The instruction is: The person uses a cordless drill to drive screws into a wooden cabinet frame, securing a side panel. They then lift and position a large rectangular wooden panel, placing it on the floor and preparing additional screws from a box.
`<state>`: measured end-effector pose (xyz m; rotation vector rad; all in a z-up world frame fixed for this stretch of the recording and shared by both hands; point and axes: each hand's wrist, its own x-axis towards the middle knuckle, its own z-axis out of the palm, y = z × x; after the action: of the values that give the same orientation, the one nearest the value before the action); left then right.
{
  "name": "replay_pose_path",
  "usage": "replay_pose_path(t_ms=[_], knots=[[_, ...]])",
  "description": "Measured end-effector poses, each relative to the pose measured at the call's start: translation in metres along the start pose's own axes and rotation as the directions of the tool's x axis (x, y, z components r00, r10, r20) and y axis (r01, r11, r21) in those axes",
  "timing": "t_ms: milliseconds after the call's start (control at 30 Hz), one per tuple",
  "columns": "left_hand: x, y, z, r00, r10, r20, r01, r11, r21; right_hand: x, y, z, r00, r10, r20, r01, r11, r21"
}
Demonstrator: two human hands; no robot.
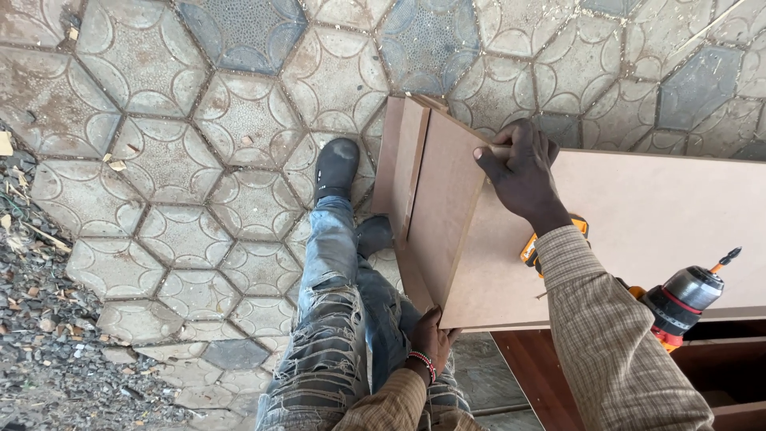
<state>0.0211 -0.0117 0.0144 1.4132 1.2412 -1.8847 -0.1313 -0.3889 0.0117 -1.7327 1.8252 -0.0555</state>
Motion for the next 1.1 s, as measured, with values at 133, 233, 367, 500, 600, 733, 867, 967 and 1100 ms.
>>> replay_pose_path(t_ms=[133, 233, 367, 500, 600, 733, 867, 967, 1100], knots=[[0.003, -0.001, -0.003, 1.0, -0.002, -0.001, 0.002, 1.0, -0.003, 0.001, -0.006, -0.004, 1.0, -0.027, -0.014, 0.028, 0.999, 0.028], [0.009, -0.003, -0.007, 1.0, -0.008, 0.001, 0.008, 1.0, 0.003, 0.004, -0.019, -0.01, 0.992, 0.109, 0.055, -0.114, 0.99, 0.08], [0.012, -0.006, -0.009, 1.0, -0.002, 0.014, 0.002, 1.0, 0.015, 0.008, -0.018, -0.009, 0.996, 0.082, 0.039, -0.082, 0.997, -0.002], [0.01, -0.005, -0.01, 1.0, 0.004, 0.026, -0.004, 1.0, -0.002, 0.011, -0.025, -0.01, 0.986, 0.144, 0.083, -0.144, 0.99, -0.005], [0.006, -0.005, -0.011, 1.0, 0.003, 0.017, -0.003, 1.0, 0.013, 0.011, -0.027, -0.01, 0.98, 0.173, 0.102, -0.174, 0.985, 0.007], [0.007, -0.003, -0.009, 1.0, 0.002, 0.015, -0.003, 1.0, 0.029, 0.011, -0.021, -0.008, 0.985, 0.149, 0.089, -0.15, 0.989, 0.006], [0.005, -0.003, -0.009, 1.0, 0.001, -0.004, -0.001, 0.999, 0.034, 0.007, -0.018, -0.006, 0.991, 0.117, 0.069, -0.118, 0.993, 0.004], [0.002, 0.001, -0.004, 1.0, -0.009, 0.01, 0.009, 0.998, 0.062, 0.007, -0.02, -0.009, 0.992, 0.096, 0.076, -0.096, 0.995, -0.001], [0.006, 0.001, -0.006, 1.0, -0.019, 0.02, 0.018, 0.997, 0.074, 0.008, -0.02, -0.011, 0.99, 0.097, 0.103, -0.098, 0.995, 0.009]])
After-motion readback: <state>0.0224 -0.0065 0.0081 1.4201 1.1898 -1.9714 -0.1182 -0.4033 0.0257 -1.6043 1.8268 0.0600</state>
